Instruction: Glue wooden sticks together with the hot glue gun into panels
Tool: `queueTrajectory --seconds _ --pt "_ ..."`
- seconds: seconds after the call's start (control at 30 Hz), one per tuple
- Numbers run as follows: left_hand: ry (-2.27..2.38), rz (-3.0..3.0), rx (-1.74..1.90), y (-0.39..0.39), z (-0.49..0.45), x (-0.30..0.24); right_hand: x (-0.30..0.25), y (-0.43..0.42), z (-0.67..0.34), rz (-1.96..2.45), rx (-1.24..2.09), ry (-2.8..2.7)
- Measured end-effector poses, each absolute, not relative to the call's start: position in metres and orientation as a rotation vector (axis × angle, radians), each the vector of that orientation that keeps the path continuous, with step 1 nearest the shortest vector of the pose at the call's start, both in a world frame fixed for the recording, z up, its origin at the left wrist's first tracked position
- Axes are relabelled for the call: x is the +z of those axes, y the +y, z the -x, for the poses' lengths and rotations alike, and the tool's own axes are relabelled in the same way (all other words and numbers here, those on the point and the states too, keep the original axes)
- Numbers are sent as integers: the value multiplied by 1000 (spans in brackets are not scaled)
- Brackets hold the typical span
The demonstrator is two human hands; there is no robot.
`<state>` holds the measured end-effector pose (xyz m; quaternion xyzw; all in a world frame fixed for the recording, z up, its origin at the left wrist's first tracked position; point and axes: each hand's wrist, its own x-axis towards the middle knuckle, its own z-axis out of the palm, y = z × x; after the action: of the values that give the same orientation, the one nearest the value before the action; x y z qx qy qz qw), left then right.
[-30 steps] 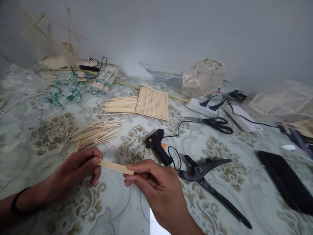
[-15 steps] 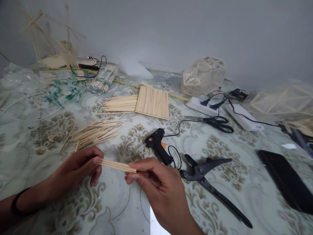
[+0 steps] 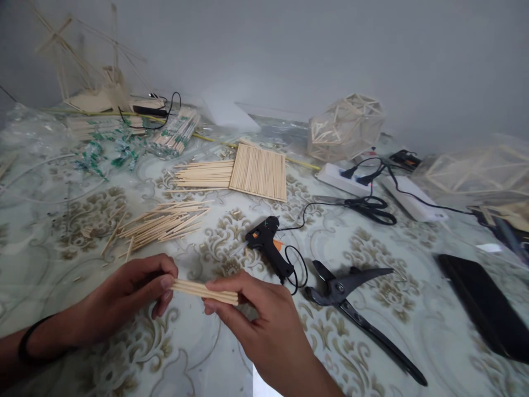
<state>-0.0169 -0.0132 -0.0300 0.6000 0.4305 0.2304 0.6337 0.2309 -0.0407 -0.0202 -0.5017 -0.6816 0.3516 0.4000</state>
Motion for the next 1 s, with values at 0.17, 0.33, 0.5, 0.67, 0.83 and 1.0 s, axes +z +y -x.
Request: queueTrajectory --seconds 0.17,0.33,0.5,0.67,0.83,1.0 --pt "963 -1370 527 -13 17 -31 -18 -43 -232 1263 872 -1724" --pt "995 -1447 490 -13 17 -32 -21 -44 -230 1311 937 -1726" --pt "1003 -1554 447 -14 17 -32 -23 -44 -225 1244 1035 -1795" --pt "976 -1537 417 -16 16 -26 -23 -46 -225 1167 1029 -1789" --pt "958 -1566 403 -14 15 -27 -25 -44 -224 1188 1026 -1779" --pt "956 -1624 376 -14 16 -29 -26 -41 -221 1209 1023 -1779"
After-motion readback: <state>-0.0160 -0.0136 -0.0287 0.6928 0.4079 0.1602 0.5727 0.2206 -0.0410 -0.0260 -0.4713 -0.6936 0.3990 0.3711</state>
